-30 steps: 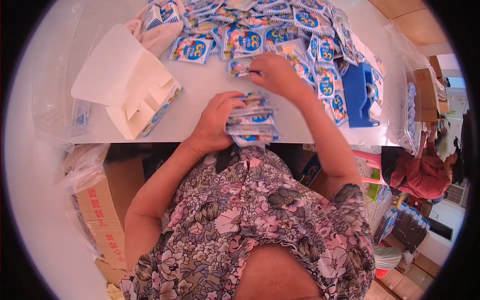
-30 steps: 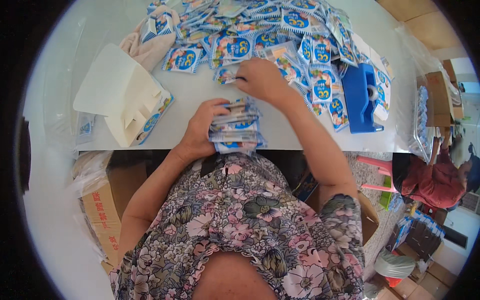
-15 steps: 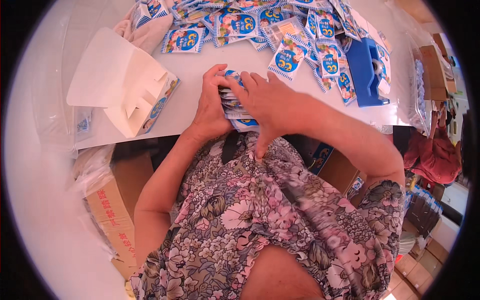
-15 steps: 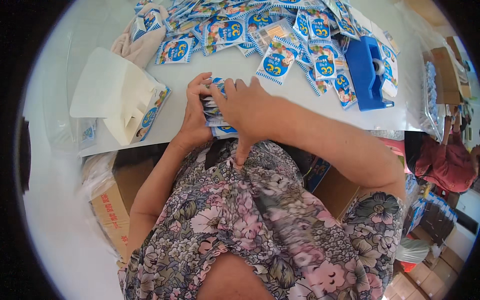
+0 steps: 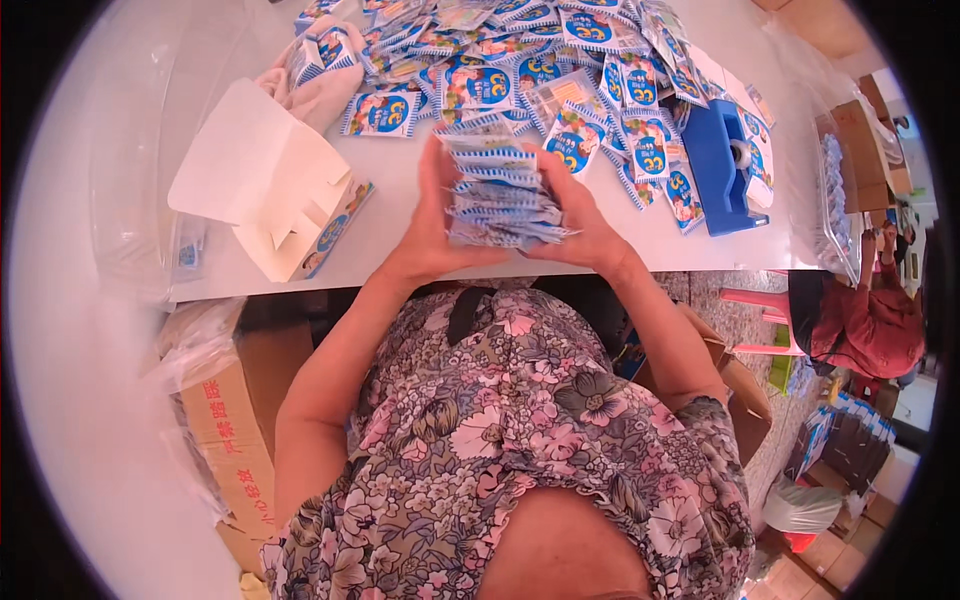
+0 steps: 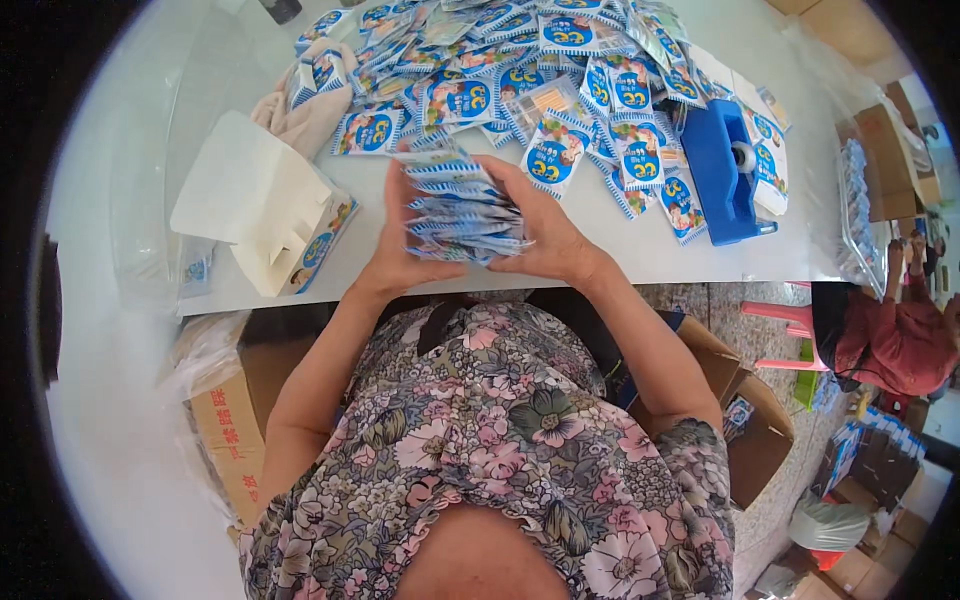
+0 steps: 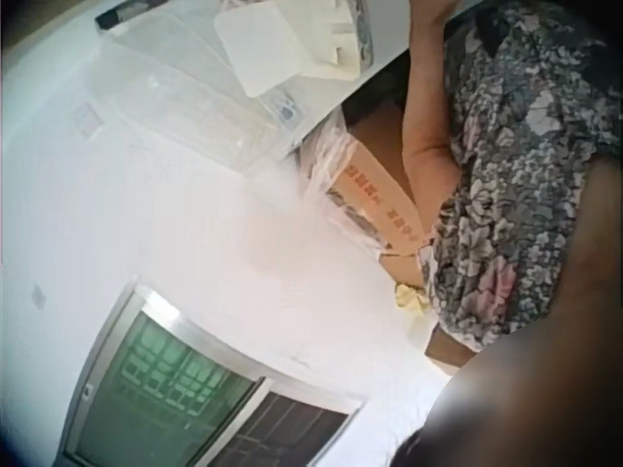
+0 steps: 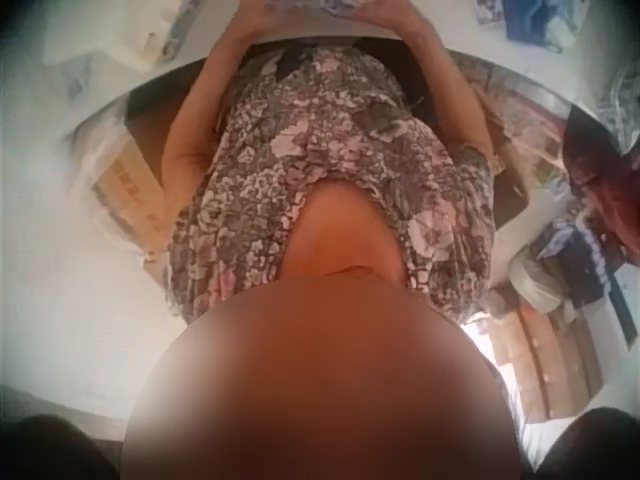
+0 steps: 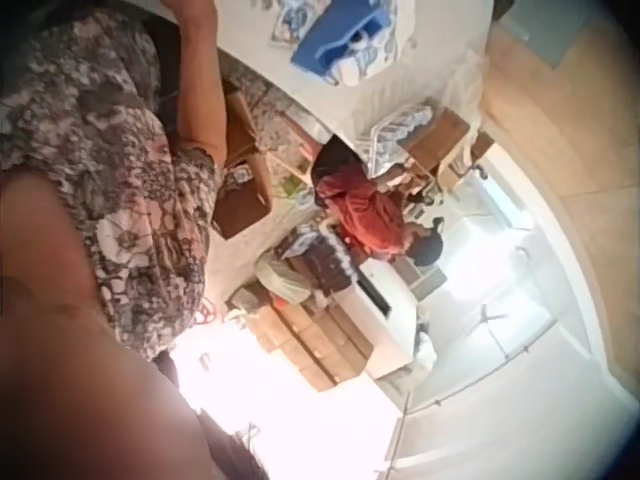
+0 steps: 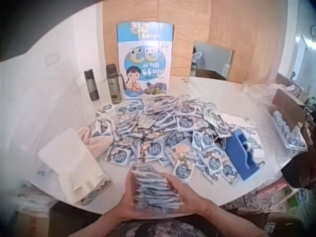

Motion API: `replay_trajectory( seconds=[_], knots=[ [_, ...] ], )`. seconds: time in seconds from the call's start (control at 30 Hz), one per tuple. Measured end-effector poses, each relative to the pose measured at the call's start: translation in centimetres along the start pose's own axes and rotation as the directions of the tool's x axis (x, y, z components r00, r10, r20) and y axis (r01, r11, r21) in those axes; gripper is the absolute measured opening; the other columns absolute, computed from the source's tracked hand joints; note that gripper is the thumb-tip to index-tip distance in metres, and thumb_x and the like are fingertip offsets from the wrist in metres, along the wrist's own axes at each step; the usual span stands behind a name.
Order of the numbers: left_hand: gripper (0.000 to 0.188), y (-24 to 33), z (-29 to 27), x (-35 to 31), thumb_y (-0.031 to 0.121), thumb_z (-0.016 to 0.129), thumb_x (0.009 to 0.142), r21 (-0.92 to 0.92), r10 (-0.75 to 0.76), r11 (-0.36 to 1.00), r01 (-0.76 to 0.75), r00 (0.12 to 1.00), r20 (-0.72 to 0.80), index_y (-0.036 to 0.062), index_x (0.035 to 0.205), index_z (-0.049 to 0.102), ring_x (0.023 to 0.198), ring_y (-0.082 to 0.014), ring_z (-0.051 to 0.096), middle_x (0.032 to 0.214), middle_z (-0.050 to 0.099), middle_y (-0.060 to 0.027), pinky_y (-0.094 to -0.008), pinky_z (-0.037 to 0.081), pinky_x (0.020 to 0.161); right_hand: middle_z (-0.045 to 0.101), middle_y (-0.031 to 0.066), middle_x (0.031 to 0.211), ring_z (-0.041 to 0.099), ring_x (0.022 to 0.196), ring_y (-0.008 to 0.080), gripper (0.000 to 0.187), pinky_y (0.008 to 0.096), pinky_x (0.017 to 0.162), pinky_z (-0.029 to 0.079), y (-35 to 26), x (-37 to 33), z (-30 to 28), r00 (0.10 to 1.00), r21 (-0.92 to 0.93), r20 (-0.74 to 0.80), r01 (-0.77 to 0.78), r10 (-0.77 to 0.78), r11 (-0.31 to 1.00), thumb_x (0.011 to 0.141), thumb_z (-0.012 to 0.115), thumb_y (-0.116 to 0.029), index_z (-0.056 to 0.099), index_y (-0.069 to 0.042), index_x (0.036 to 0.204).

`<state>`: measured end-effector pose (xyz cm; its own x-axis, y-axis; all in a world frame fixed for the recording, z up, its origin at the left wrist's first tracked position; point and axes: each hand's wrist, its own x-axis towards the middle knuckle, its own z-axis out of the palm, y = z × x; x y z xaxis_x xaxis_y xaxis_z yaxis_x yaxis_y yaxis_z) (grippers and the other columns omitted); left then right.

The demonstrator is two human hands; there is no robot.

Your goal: Sorting and stacking stickers into piles and placing them into a shipping box.

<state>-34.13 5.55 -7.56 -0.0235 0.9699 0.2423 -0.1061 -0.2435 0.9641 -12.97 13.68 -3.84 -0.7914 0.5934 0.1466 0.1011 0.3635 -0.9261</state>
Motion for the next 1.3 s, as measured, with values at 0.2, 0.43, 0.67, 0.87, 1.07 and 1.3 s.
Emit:
replay_trajectory(
  seconds=[0.2, 0.43, 0.67, 0.87, 1.07, 1.3],
  knots=[
    [0.155, -1.3, 1.5, 0.5, 0.025, 0.1, 0.051, 0.004, -0.008, 1.0, 0.007, 0.996, 0.094, 0.0148, 0.157, -0.012, 0.142, -0.0318, 0.031, 0.154, 0.023, -0.0175, -0.0418, 0.026, 0.118, 0.029, 0.0184, 0.156, 0.035, 0.143, 0.0329, 0.134, 0.0399, 0.118, 0.03, 1.8, -1.2, 1.3, 0.995, 0.078, -0.077, 0.063, -0.057, 0.995, 0.06, 0.096, -0.026, 0.007, -0.004, 0.158],
    [0.152, -3.1, 1.8, 0.4, 0.035, 0.101, 0.048, 0.134, 0.099, 0.985, -0.108, 0.992, 0.074, 0.011, 0.155, -0.005, 0.146, -0.0305, 0.019, 0.153, 0.019, -0.0193, -0.0428, 0.023, 0.12, 0.037, 0.0175, 0.151, 0.045, 0.135, 0.032, 0.126, 0.0386, 0.112, 0.037, 3.6, 0.4, 2.5, 0.989, 0.149, -0.1, 0.124, -0.11, 0.981, 0.063, 0.093, -0.019, 0.011, -0.007, 0.158],
    [0.148, 0.7, 2.0, -1.1, 0.039, 0.098, 0.055, -0.006, -0.094, 0.996, 0.094, 0.995, -0.023, 0.0044, 0.154, -0.005, 0.147, -0.0354, 0.019, 0.159, 0.011, -0.0211, -0.0435, 0.024, 0.119, 0.062, 0.0096, 0.125, 0.061, 0.112, 0.0186, 0.088, 0.0349, 0.099, 0.048, 3.0, 1.1, 2.8, 0.988, 0.34, -0.071, -0.109, 0.141, 0.934, 0.065, 0.09, -0.016, 0.043, -0.002, 0.138],
    [0.132, 8.9, -4.0, -10.7, 0.047, 0.093, 0.06, 0.964, 0.541, 0.244, -0.101, 0.84, -0.049, -0.0015, 0.153, 0.012, 0.146, -0.0389, 0.017, 0.156, 0.014, -0.0266, -0.0459, 0.028, 0.113, 0.068, 0.0096, 0.118, 0.067, 0.105, 0.0216, 0.073, 0.038, 0.095, 0.054, -5.7, 5.5, 1.6, 0.936, 0.072, -0.075, -0.338, 0.343, 0.938, 0.067, 0.088, -0.011, 0.056, 0.001, 0.131],
    [0.155, 6.3, -13.9, -9.9, 0.044, 0.095, 0.053, 0.67, 0.279, 0.735, 0.104, 0.854, -0.439, 0.0088, 0.155, -0.017, 0.142, -0.0355, 0.032, 0.157, 0.017, -0.0197, -0.052, 0.023, 0.118, 0.072, 0.0162, 0.105, 0.07, 0.095, 0.025, 0.084, 0.0344, 0.086, 0.054, -11.8, 17.0, 7.4, 0.985, -0.24, 0.168, -0.005, 0.046, 0.971, 0.056, 0.085, -0.042, 0.061, 0.001, 0.123],
    [0.15, 2.6, -11.7, -7.5, 0.022, 0.096, 0.049, 0.332, 0.159, 0.942, 0.045, 0.813, -0.56, -0.002, 0.153, -0.01, 0.143, -0.0338, 0.023, 0.151, 0.016, -0.0212, -0.045, 0.024, 0.119, 0.07, 0.0241, 0.099, 0.069, 0.085, 0.0363, 0.091, 0.0411, 0.08, 0.055, -10.5, 22.2, 14.9, 0.874, -0.841, 0.384, 0.198, 0.299, 0.503, 0.049, 0.074, -0.056, 0.064, 0.002, 0.118]
  ],
)
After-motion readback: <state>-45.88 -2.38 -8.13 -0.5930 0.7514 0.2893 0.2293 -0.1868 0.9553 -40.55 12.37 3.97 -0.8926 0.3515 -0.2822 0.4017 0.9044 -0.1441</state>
